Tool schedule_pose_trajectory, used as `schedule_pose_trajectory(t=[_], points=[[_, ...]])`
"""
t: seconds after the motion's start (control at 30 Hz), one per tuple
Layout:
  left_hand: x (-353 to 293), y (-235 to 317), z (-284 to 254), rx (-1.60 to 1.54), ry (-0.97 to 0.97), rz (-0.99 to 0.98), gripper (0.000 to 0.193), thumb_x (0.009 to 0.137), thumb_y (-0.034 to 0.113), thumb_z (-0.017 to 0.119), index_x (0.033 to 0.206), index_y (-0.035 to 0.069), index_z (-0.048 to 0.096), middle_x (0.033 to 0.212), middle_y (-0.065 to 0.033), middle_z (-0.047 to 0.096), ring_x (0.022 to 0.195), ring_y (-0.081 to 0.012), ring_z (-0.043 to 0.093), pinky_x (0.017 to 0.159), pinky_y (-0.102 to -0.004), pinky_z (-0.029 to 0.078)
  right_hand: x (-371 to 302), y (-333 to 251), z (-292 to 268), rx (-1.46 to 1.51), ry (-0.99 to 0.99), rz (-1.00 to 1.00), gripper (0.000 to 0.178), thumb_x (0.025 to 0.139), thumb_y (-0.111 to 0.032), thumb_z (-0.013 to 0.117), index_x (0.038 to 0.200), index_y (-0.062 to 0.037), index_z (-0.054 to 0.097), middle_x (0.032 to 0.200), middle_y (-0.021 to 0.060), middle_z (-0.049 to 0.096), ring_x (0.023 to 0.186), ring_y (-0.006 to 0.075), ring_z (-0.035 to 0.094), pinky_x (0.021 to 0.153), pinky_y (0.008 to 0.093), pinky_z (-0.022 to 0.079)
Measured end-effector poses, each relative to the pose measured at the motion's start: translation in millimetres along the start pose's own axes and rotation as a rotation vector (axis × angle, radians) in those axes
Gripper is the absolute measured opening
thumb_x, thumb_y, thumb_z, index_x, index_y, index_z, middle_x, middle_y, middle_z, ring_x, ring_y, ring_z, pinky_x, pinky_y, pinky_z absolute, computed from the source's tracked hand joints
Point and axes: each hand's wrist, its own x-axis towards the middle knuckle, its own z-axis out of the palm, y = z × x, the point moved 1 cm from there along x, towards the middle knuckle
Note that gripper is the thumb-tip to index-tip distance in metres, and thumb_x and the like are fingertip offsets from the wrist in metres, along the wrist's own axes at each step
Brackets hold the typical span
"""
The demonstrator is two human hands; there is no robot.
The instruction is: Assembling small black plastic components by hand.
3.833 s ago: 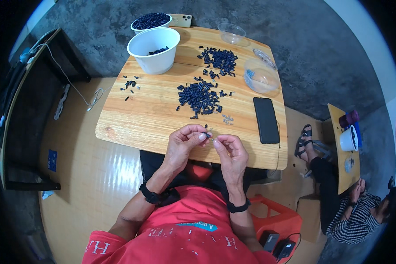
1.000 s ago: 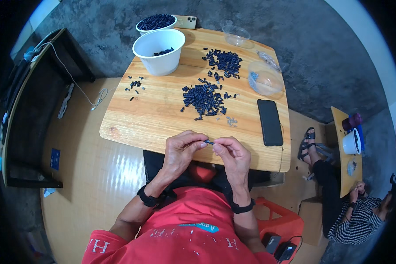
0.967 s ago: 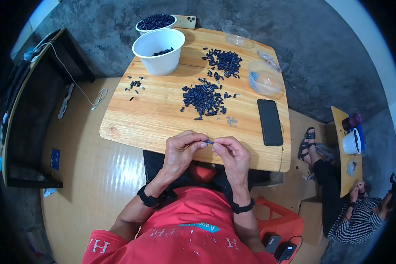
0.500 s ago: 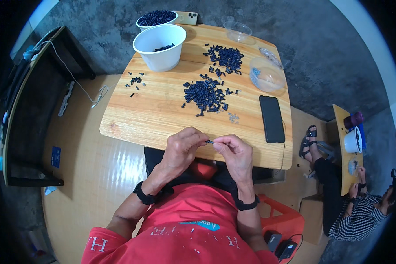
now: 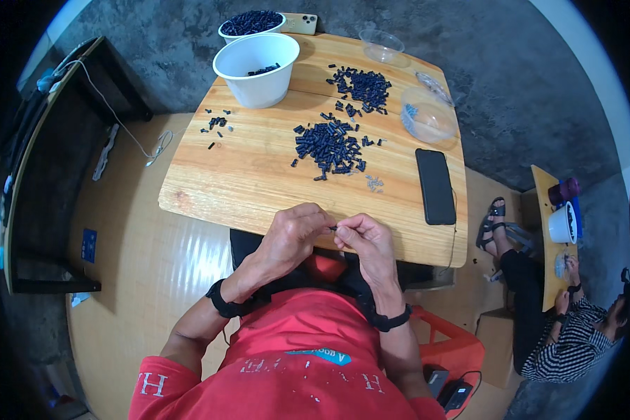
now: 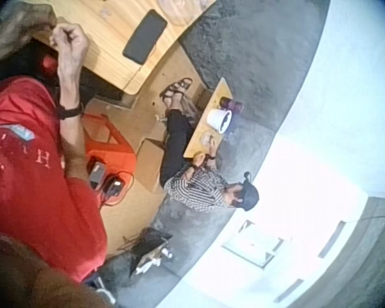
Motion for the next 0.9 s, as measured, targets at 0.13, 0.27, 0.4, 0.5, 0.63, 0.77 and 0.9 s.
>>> schedule_pose_trajectory(t=[0.13, 0.27, 0.4, 0.5, 0.63, 0.77, 0.9], points=[[3.0, 5.9, 4.7, -0.068, 0.162, -0.096, 0.019, 0.074, -0.008, 0.069, 0.091, 0.0, 0.067, 0.078, -0.0121, 0.065, 0.072, -0.0234, 0.066, 0.062, -0.0311, 0.05, 4.5, -1.1, 1.2, 0.095, 0.006, 0.002, 0.013, 0.088, -0.011, 0.066, 0.094, 0.0013, 0.063, 0.079, 0.0056, 0.064, 0.07, 0.0102, 0.059, 0.065, 0.0228, 0.049], [2.9, 6.6, 4.4, -0.104, 0.196, -0.131, 0.015, 0.075, -0.005, 0.07, 0.09, 0.0, 0.068, 0.078, -0.0107, 0.067, 0.072, -0.0205, 0.066, 0.063, -0.0298, 0.049, 4.0, -1.2, 1.7, 0.11, 0.018, 0.013, 0.016, 0.091, -0.014, 0.064, 0.095, 0.0017, 0.063, 0.083, 0.0074, 0.066, 0.071, 0.0109, 0.06, 0.066, 0.0227, 0.048], [0.9, 5.6, 3.1, -0.13, 0.198, -0.182, 0.013, 0.076, -0.004, 0.07, 0.089, -0.001, 0.068, 0.077, -0.0095, 0.066, 0.071, -0.0176, 0.064, 0.063, -0.028, 0.048, 2.3, -5.7, 3.0, 0.075, 0.011, 0.037, 0.017, 0.092, -0.014, 0.063, 0.097, 0.002, 0.063, 0.086, 0.0085, 0.066, 0.072, 0.0109, 0.06, 0.066, 0.0226, 0.048], [1.2, 6.8, 0.9, -0.131, 0.185, -0.213, 0.013, 0.076, -0.003, 0.071, 0.089, 0.0, 0.069, 0.076, -0.0088, 0.066, 0.07, -0.0163, 0.062, 0.063, -0.0275, 0.047, 0.8, -8.5, 2.5, 0.085, 0.0, 0.025, 0.018, 0.092, -0.014, 0.062, 0.098, 0.0026, 0.063, 0.089, 0.0092, 0.067, 0.073, 0.0108, 0.06, 0.065, 0.0228, 0.048], [0.6, 7.2, 2.0, -0.168, 0.171, -0.225, 0.013, 0.077, -0.002, 0.071, 0.09, -0.001, 0.069, 0.077, -0.0081, 0.066, 0.071, -0.0149, 0.062, 0.063, -0.0268, 0.047, 0.9, -7.2, 0.3, 0.081, -0.029, 0.005, 0.018, 0.092, -0.014, 0.062, 0.099, 0.0021, 0.063, 0.087, 0.0081, 0.066, 0.073, 0.0105, 0.059, 0.065, 0.0227, 0.048], [-1.5, 6.2, 3.3, -0.251, 0.141, -0.247, 0.014, 0.078, -0.001, 0.071, 0.092, -0.001, 0.07, 0.078, -0.0075, 0.067, 0.073, -0.0131, 0.062, 0.064, -0.026, 0.047, 1.3, -6.1, -0.6, 0.146, -0.035, 0.022, 0.017, 0.091, -0.015, 0.063, 0.098, 0.0003, 0.063, 0.086, 0.0061, 0.065, 0.072, 0.0097, 0.059, 0.064, 0.0221, 0.048], [-3.0, 5.4, 4.1, -0.273, 0.138, -0.278, 0.014, 0.078, -0.002, 0.07, 0.092, -0.001, 0.07, 0.079, -0.0076, 0.067, 0.074, -0.0133, 0.062, 0.065, -0.0261, 0.047, 0.0, -6.6, 1.4, 0.181, -0.038, 0.048, 0.016, 0.091, -0.016, 0.064, 0.097, -0.0012, 0.062, 0.085, 0.0051, 0.065, 0.071, 0.0091, 0.058, 0.064, 0.0219, 0.047]])
